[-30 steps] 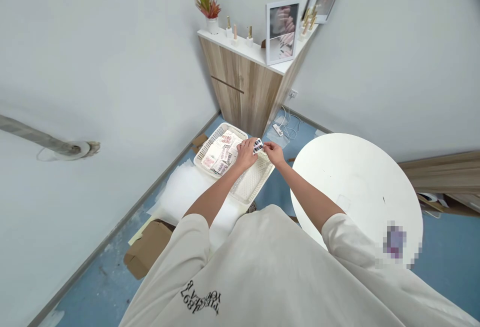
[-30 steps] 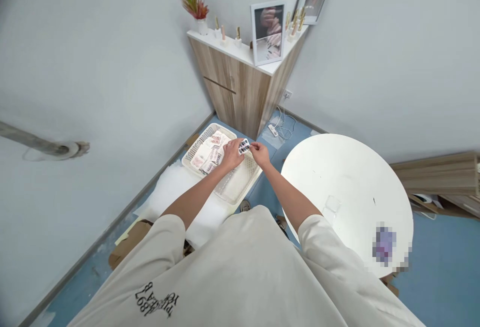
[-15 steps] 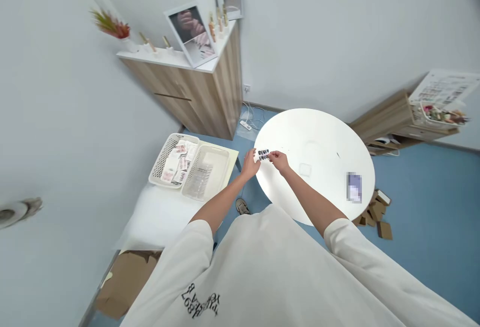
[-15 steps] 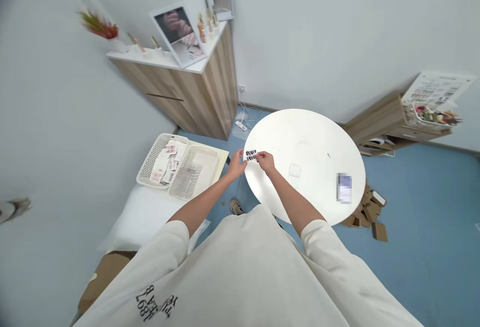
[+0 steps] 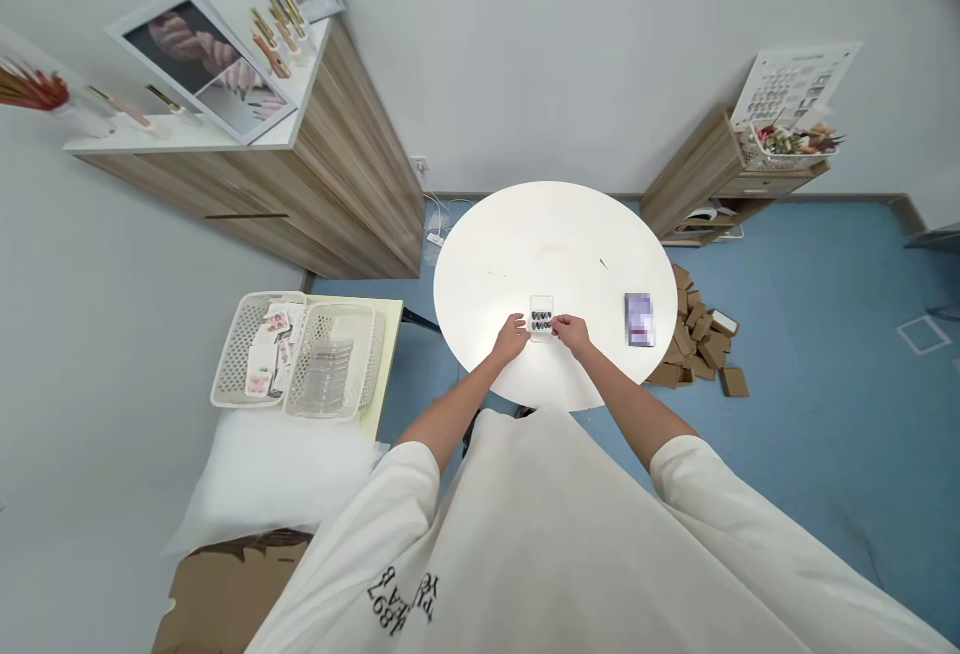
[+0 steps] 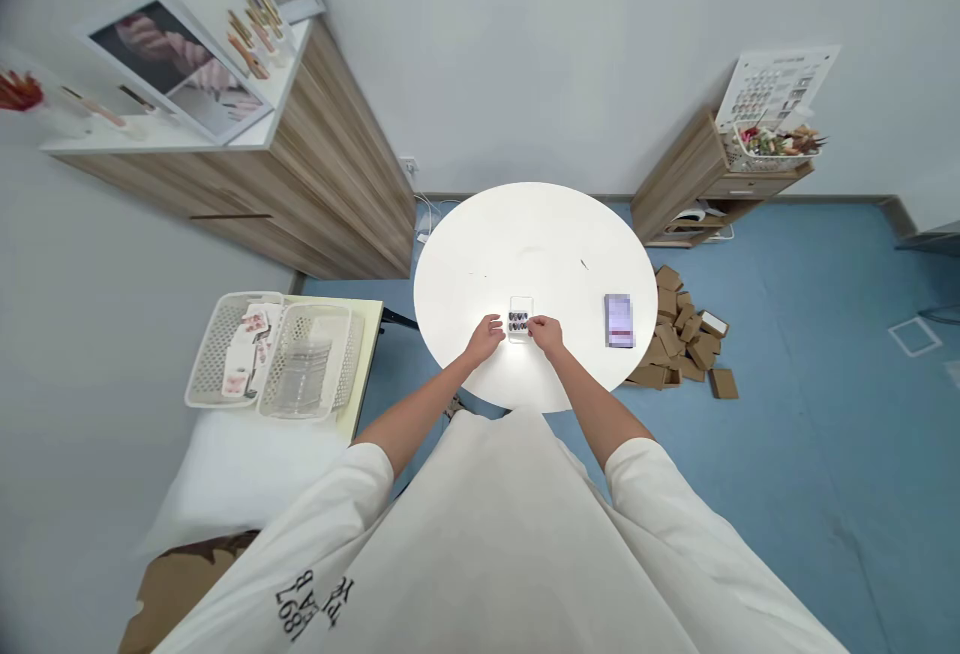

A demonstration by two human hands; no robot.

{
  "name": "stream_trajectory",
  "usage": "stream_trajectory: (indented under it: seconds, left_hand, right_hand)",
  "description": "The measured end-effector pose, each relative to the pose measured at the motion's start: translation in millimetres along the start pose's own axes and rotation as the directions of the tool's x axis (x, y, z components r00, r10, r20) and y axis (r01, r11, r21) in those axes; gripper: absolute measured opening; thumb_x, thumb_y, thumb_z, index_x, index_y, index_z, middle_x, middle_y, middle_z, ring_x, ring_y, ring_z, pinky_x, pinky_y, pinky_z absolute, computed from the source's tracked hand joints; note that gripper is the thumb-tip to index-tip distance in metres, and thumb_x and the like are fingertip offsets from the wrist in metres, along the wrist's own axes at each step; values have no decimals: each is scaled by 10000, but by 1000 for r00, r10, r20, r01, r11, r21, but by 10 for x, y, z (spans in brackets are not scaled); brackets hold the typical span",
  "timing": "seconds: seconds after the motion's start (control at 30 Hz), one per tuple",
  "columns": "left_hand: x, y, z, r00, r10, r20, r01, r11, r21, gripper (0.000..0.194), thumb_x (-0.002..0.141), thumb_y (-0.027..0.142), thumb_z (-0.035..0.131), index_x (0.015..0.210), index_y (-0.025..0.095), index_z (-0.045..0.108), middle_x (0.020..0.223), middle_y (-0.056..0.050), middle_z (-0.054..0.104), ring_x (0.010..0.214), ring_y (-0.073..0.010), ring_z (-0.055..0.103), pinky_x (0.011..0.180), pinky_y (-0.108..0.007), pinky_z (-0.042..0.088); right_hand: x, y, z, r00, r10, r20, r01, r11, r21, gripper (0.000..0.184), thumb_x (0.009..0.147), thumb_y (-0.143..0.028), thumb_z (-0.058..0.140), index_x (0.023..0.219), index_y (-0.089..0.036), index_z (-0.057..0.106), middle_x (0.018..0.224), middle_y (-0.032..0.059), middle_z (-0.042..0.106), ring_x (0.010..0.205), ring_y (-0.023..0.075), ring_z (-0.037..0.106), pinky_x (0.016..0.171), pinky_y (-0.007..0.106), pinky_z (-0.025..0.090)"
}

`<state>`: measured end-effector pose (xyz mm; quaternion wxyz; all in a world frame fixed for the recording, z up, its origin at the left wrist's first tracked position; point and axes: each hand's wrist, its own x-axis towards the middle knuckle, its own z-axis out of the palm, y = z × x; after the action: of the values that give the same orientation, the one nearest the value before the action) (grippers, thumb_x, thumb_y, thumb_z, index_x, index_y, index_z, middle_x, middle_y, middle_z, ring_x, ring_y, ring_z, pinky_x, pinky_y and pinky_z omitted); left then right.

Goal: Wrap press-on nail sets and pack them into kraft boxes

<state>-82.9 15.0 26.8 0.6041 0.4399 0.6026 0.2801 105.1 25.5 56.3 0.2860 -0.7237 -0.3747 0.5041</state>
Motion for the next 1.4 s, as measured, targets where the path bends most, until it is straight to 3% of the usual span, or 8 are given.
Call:
stream_trajectory:
  seconds: [0.2,0.37,0.63,0.87,1.03,1.2,1.4]
  left_hand:
    - [-21,-176,237,988,-150,-19,151,987,61,638,751,151,688,1352,199,479,1451,-171,515,1277,-268,566,1029,-387,453]
    - [39,-207,278,984,-176,-13,177,980,87,625,740,117,665,1335,204,494,1496,-151,490,1353,-286,509,1077,-397,416]
    - [115,-255,271,980,-196,22,192,972,132,630,758,131,652,1361,182,478,1484,-160,500,1312,-268,541,1064,-376,422]
    - [274,-141,151,982,-189,-2,186,962,199,609,773,139,620,1366,182,490,1460,-171,518,1310,-277,539,1059,-402,426]
    - [549,-25,158,987,-158,-23,160,975,156,606,763,123,594,1357,199,499,1500,-134,491,1377,-249,481,1106,-381,388]
    - [813,3,233,988,-140,-64,145,986,86,571,757,93,562,1319,188,518,1483,-125,513,1382,-231,477,1100,-372,403]
    - [852,38,275,991,-132,31,133,990,-33,526,784,99,557,1304,170,515,1434,-144,557,1294,-232,554,1007,-358,479]
  right_hand:
    - [78,301,-125,998,65,-22,-68,989,-132,161,675,-336,624,712,-216,724,613,0,681,649,173,613,666,289,504]
    - [163,411,-36,998,61,12,-59,987,-150,164,673,-296,601,724,-238,745,671,7,715,761,201,657,756,307,521]
    - [279,487,19,999,53,12,-49,969,-243,210,681,-244,572,755,-243,768,825,25,757,902,227,685,864,327,513]
    - [346,509,-75,999,44,-12,-45,980,-192,259,713,-230,576,886,-244,769,919,30,763,967,227,693,935,361,510]
    - [553,436,-91,1000,21,-16,-22,999,-48,388,735,-236,567,1087,-204,726,1182,72,725,1109,215,660,1025,378,480]
    - [727,309,12,997,72,27,-74,991,108,584,719,-225,583,1302,-199,618,1381,115,616,1237,234,599,987,389,517]
    - [752,272,94,994,93,65,-101,985,140,659,721,-228,594,1378,-210,557,1384,122,604,1205,243,604,977,401,519]
